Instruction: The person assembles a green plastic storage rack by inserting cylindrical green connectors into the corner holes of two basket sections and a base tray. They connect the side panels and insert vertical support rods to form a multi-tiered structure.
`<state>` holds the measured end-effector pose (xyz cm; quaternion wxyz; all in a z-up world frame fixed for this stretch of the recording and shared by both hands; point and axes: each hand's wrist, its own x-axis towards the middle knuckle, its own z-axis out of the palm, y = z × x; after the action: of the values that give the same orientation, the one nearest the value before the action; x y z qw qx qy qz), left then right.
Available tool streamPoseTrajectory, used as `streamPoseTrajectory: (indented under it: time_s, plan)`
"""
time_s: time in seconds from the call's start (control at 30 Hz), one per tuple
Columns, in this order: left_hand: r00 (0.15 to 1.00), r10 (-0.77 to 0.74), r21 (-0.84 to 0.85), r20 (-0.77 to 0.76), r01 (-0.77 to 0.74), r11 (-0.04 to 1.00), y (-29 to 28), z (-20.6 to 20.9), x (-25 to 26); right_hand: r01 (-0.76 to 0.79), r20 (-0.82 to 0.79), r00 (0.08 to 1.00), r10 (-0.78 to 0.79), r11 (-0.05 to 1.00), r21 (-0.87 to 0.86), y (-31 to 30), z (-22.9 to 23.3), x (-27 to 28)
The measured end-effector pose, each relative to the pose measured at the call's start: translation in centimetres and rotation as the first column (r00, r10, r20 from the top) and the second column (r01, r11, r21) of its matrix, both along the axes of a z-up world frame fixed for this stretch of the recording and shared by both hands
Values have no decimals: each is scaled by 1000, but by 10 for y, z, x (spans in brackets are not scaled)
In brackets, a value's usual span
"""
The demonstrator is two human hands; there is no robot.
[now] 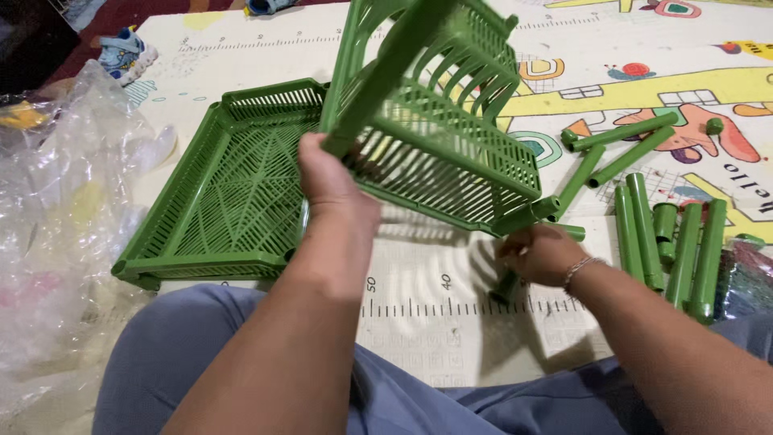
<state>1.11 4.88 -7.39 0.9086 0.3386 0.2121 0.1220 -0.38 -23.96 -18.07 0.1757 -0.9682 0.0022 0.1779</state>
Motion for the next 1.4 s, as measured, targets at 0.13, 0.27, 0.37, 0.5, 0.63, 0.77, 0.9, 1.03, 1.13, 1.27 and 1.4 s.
streamPoseTrajectory:
  time_s: [0.13,0.27,0.37,0.5,0.63,0.77,0.9,1.03,1.13,1.27,1.4]
  plan:
    - [1000,-9,-10,-19,9,1000,29,-13,-4,165,138,980,-145,975,-147,-34,8,15]
    - [993,-75,-9,-86,75,997,52,-21,-14,215,333,935,-126,945,-246,-44,3,21]
    - [990,-121,-35,-66,119,992,62,-19,-18,198,167,974,-154,937,-288,-48,0,33]
    - [977,-184,-11,-104,184,983,73,-12,-20,199,121,978,-172,943,-268,-60,-6,46]
    - [958,-217,48,-189,230,972,76,-6,-22,317,278,911,-305,948,1,-71,-8,40]
    - [936,-244,-24,-253,246,969,75,-10,-21,259,681,652,-334,942,215,-80,2,32]
    - [933,-265,-35,-242,265,964,77,-25,-16,113,924,267,-274,961,252,-98,29,51]
    - [961,-227,-94,-159,214,972,70,-47,-7,-154,910,202,-362,906,394,-113,46,69]
    - [981,-120,-40,-153,115,993,62,-56,-3,-239,835,233,-499,803,547,-114,53,76]
    - [993,-83,-92,-88,75,993,60,-54,-4,-286,723,315,-615,665,690,-89,62,67]
    - [999,-17,-127,-49,11,992,63,-57,-6,-297,788,334,-517,736,609,-57,68,46]
